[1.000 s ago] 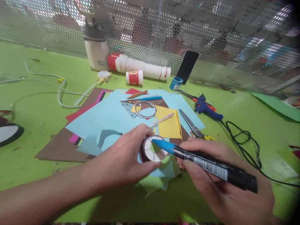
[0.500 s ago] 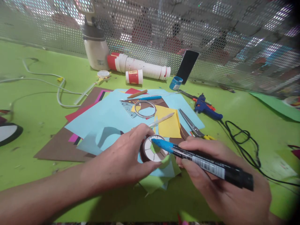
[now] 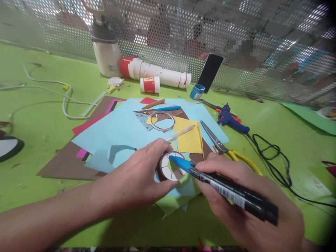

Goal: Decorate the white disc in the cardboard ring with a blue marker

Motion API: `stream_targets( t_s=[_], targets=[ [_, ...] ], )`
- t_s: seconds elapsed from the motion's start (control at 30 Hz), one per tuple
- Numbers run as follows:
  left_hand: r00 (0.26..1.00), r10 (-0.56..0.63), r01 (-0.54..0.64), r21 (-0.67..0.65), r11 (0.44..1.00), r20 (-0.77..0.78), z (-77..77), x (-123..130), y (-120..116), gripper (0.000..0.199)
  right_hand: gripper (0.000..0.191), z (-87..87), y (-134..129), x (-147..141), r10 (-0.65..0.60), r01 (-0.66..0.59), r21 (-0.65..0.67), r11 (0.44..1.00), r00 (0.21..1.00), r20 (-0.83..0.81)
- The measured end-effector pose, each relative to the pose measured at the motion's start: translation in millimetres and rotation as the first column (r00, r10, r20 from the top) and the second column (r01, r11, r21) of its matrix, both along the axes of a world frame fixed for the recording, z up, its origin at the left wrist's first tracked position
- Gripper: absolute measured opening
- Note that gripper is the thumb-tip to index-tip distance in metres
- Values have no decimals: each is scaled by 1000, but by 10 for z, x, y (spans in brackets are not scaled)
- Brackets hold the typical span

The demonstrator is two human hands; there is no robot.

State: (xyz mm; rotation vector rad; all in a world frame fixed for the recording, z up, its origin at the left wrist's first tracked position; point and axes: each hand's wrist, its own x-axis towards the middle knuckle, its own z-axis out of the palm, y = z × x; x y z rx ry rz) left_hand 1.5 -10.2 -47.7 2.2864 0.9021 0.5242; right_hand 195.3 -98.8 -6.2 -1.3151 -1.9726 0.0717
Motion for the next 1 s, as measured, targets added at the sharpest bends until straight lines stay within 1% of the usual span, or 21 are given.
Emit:
stream_targets(
  t_s=[0.17, 0.27, 0.33, 0.43, 0.53, 0.63, 0.77, 1.0],
  targets=[
    [999, 9, -8, 9, 1000, -35, -5, -6, -6, 37, 15, 20, 34, -16, 35, -35, 33, 999, 999, -12],
    [999, 11, -12, -13, 1000, -37, 14, -7, -12, 35, 18, -10, 18, -2, 54, -52, 49, 997, 998, -38],
    [1000, 6, -6, -24, 1000, -17, 36, -1, -10, 34, 25, -32, -15, 30, 27, -22, 68, 997, 997, -71],
    [1000, 1, -2, -53, 999, -19, 80, 17, -2, 30, 30, -32, -75, 97, -57, 63, 81, 995, 996, -72],
    [999, 9, -14, -97, 995, -48, 115, 27, 2, 30, 28, -12, -104, 130, -120, 120, 102, 987, 993, -12],
    [999, 5, -9, -104, 994, -43, 128, 19, 1, 31, 22, -12, -86, 89, -149, 153, 115, 982, 988, -41],
    [999, 6, -10, -96, 995, -49, 124, 9, 2, 32, 23, -35, -45, 11, -124, 134, 94, 986, 986, -111],
    [1000, 16, -17, -67, 998, -11, 70, 9, -7, 33, 24, -33, -9, -5, -74, 85, 86, 993, 989, -126]
  ],
)
